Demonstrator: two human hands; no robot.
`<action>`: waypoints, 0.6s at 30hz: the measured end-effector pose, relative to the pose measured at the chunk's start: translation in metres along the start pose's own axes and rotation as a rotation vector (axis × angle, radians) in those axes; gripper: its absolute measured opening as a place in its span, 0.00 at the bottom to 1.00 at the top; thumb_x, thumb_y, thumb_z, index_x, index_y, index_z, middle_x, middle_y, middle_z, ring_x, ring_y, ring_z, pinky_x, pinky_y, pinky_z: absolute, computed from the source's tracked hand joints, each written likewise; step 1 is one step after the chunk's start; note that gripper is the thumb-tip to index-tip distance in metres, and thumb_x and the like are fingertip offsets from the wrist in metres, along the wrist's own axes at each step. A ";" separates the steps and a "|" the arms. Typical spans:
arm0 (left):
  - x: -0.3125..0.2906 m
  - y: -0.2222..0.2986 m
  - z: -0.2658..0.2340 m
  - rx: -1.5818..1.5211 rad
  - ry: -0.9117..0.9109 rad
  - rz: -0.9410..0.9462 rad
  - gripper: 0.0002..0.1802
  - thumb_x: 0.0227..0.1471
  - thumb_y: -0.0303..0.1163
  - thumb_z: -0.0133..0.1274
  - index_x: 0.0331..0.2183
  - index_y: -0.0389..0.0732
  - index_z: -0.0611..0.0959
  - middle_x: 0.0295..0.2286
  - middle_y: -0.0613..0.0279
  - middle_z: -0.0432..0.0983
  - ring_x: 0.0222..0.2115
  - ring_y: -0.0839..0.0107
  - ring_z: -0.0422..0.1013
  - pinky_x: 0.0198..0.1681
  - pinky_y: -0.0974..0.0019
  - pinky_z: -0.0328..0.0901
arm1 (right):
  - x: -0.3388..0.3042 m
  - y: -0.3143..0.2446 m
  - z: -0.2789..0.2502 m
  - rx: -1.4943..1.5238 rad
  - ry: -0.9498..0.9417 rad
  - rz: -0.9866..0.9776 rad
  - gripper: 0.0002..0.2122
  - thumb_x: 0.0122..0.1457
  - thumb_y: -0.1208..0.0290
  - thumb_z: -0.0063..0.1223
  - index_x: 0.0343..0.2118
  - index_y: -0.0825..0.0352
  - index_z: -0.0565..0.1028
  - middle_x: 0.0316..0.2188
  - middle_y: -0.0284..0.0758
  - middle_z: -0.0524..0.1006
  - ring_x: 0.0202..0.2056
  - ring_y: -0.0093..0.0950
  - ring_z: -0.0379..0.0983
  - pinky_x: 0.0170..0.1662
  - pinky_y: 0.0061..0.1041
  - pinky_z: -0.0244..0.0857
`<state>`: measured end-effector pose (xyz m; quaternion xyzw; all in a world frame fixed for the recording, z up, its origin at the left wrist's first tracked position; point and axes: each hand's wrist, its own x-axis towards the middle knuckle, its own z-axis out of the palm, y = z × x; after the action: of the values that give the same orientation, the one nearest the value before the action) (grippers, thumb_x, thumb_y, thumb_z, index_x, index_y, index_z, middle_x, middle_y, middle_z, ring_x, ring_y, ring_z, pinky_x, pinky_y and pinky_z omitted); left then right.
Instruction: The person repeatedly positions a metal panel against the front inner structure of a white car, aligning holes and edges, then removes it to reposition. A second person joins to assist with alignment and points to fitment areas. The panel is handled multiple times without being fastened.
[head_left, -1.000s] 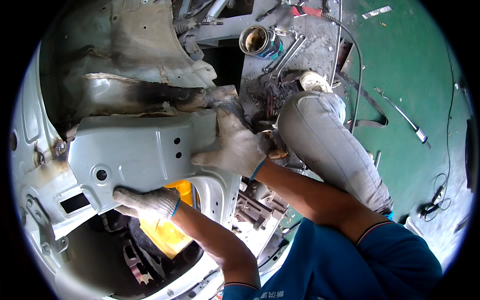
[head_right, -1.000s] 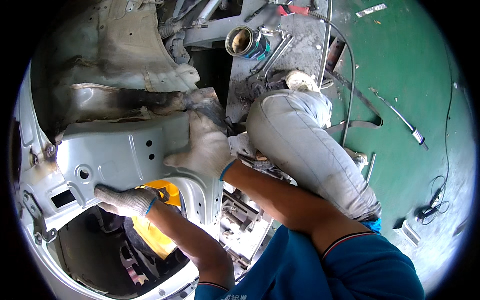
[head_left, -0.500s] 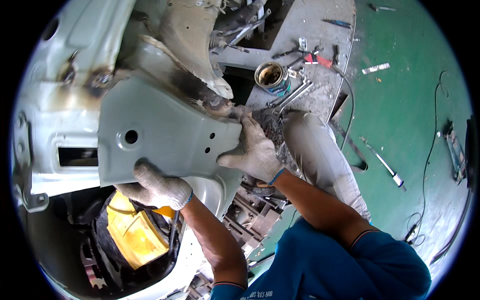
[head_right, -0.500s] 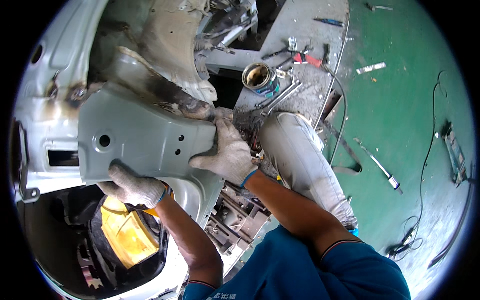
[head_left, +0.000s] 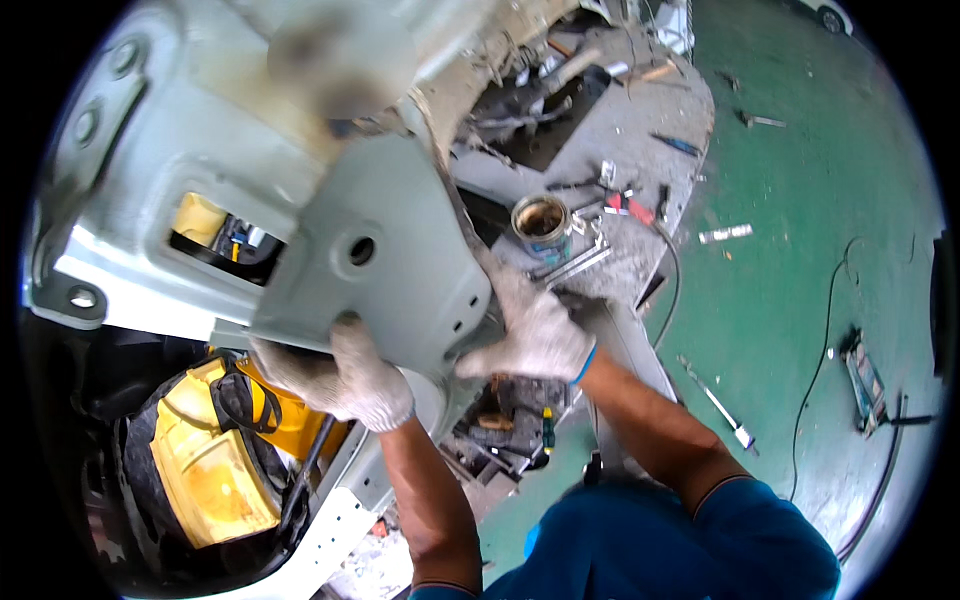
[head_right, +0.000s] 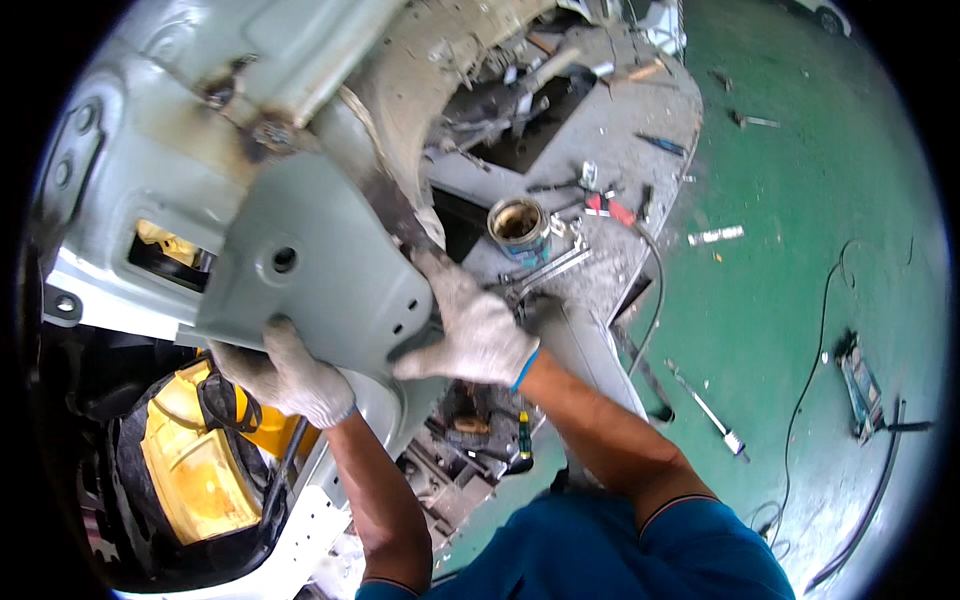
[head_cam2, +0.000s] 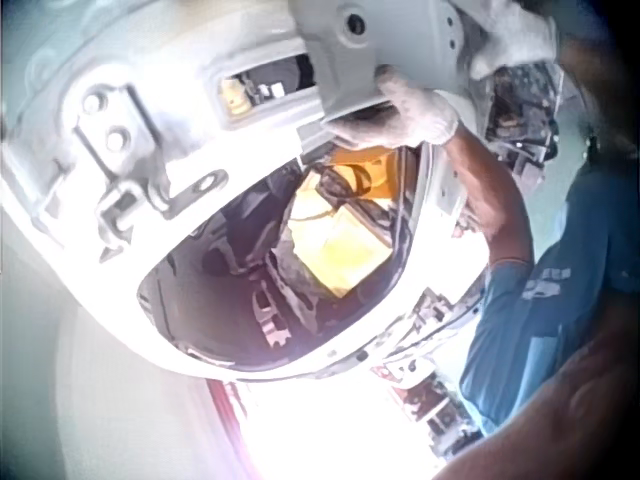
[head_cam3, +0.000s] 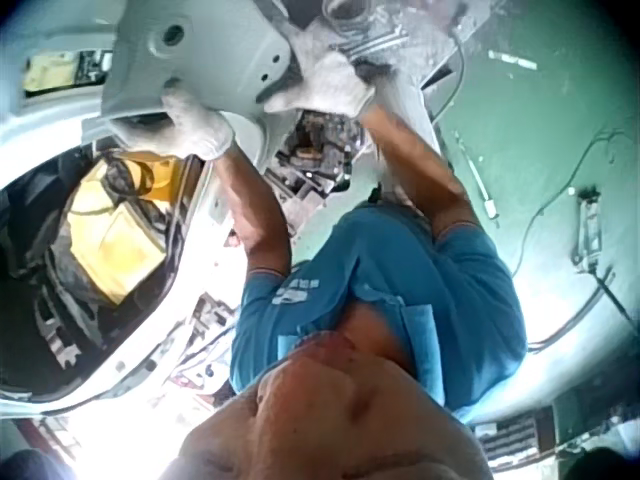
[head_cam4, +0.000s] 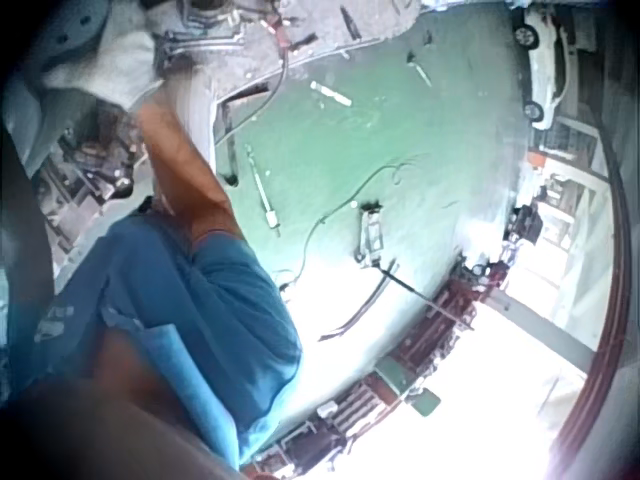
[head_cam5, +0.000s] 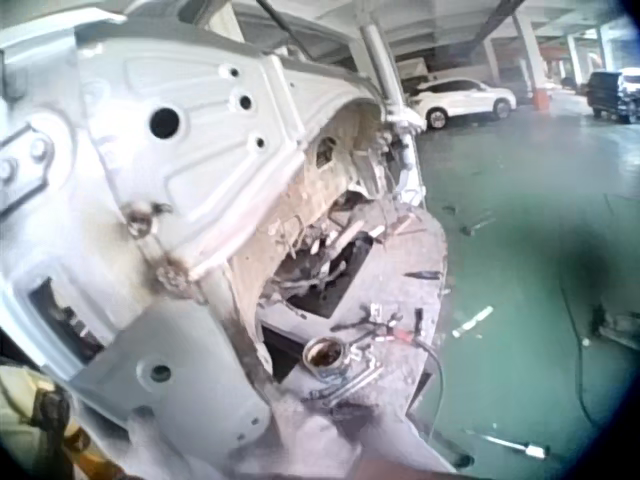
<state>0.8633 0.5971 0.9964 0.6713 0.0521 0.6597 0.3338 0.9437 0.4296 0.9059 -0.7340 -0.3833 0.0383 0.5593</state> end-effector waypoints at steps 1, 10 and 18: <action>0.000 0.000 -0.001 0.085 -0.002 0.015 0.41 0.52 0.37 0.63 0.63 0.30 0.70 0.56 0.49 0.70 0.53 0.60 0.70 0.58 0.56 0.67 | 0.003 -0.003 0.009 0.064 0.030 0.039 0.62 0.38 0.48 0.79 0.72 0.75 0.51 0.69 0.60 0.59 0.71 0.55 0.55 0.73 0.42 0.52; -0.008 -0.006 -0.011 0.194 0.019 0.040 0.43 0.45 0.37 0.65 0.61 0.30 0.72 0.58 0.47 0.60 0.60 0.57 0.59 0.66 0.49 0.54 | 0.010 -0.004 0.029 0.119 0.130 0.111 0.62 0.30 0.62 0.84 0.71 0.69 0.54 0.59 0.51 0.72 0.60 0.44 0.72 0.64 0.41 0.67; -0.010 -0.007 -0.022 0.346 0.018 -0.030 0.62 0.30 0.59 0.77 0.65 0.43 0.75 0.62 0.38 0.54 0.68 0.40 0.50 0.69 0.36 0.50 | 0.013 -0.003 0.036 0.262 0.142 0.052 0.61 0.32 0.65 0.82 0.72 0.67 0.55 0.59 0.49 0.73 0.59 0.41 0.72 0.64 0.39 0.67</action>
<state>0.8443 0.6064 0.9822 0.7120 0.1778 0.6417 0.2229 0.9338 0.4657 0.8998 -0.6653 -0.3154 0.0507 0.6747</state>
